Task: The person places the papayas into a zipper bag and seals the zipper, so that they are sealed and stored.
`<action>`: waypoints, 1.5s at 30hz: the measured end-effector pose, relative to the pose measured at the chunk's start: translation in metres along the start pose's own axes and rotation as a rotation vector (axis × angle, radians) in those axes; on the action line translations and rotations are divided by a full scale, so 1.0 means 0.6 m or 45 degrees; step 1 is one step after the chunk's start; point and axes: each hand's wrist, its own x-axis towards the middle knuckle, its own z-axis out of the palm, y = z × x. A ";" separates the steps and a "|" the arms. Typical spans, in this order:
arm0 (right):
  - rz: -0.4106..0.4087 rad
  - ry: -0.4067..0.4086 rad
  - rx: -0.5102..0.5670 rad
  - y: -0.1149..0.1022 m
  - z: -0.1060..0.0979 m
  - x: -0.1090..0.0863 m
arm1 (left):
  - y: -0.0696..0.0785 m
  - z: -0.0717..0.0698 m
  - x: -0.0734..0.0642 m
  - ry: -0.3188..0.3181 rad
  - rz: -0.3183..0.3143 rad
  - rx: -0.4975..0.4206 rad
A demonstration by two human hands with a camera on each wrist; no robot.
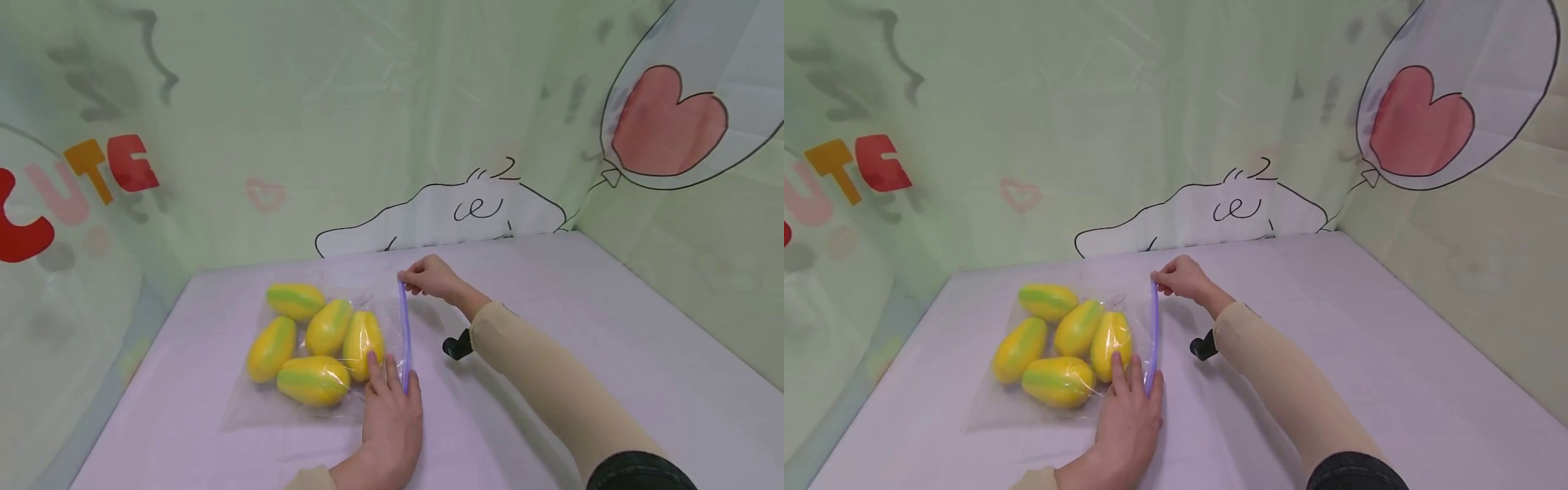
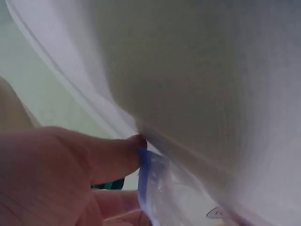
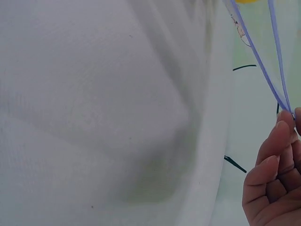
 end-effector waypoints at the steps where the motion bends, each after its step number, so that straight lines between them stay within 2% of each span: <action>1: -0.001 0.002 0.005 -0.001 0.000 0.000 | 0.001 -0.002 0.000 -0.014 0.006 -0.001; 4: -0.012 0.003 0.033 -0.004 -0.002 -0.002 | -0.011 -0.018 0.003 -0.019 0.012 -0.111; 9: -0.025 -0.004 0.083 -0.009 -0.006 -0.004 | -0.061 -0.061 0.027 -0.050 -0.001 -0.492; 13: -0.016 -0.014 0.100 -0.011 -0.011 -0.006 | -0.105 -0.078 0.065 -0.114 -0.024 -0.713; 16: -0.007 -0.020 0.110 -0.010 -0.013 -0.008 | -0.133 -0.080 0.105 -0.166 -0.068 -0.822; 22: 0.001 -0.009 0.128 -0.005 -0.011 -0.015 | -0.175 -0.069 0.196 -0.225 -0.106 -0.927; 27: 0.007 -0.006 0.135 -0.001 -0.007 -0.022 | -0.188 -0.050 0.255 -0.255 -0.052 -1.007; 31: -0.022 -0.001 0.143 -0.001 -0.006 -0.024 | -0.199 -0.041 0.294 -0.300 -0.002 -1.058; 37: -0.029 -0.014 0.140 -0.002 -0.007 -0.029 | -0.207 -0.031 0.324 -0.410 0.135 -1.177; 40: -0.038 -0.018 0.139 -0.004 -0.010 -0.033 | -0.208 -0.027 0.332 -0.392 0.137 -1.249; 45: -0.049 -0.022 0.141 -0.005 -0.013 -0.035 | -0.210 -0.021 0.339 -0.350 0.091 -1.356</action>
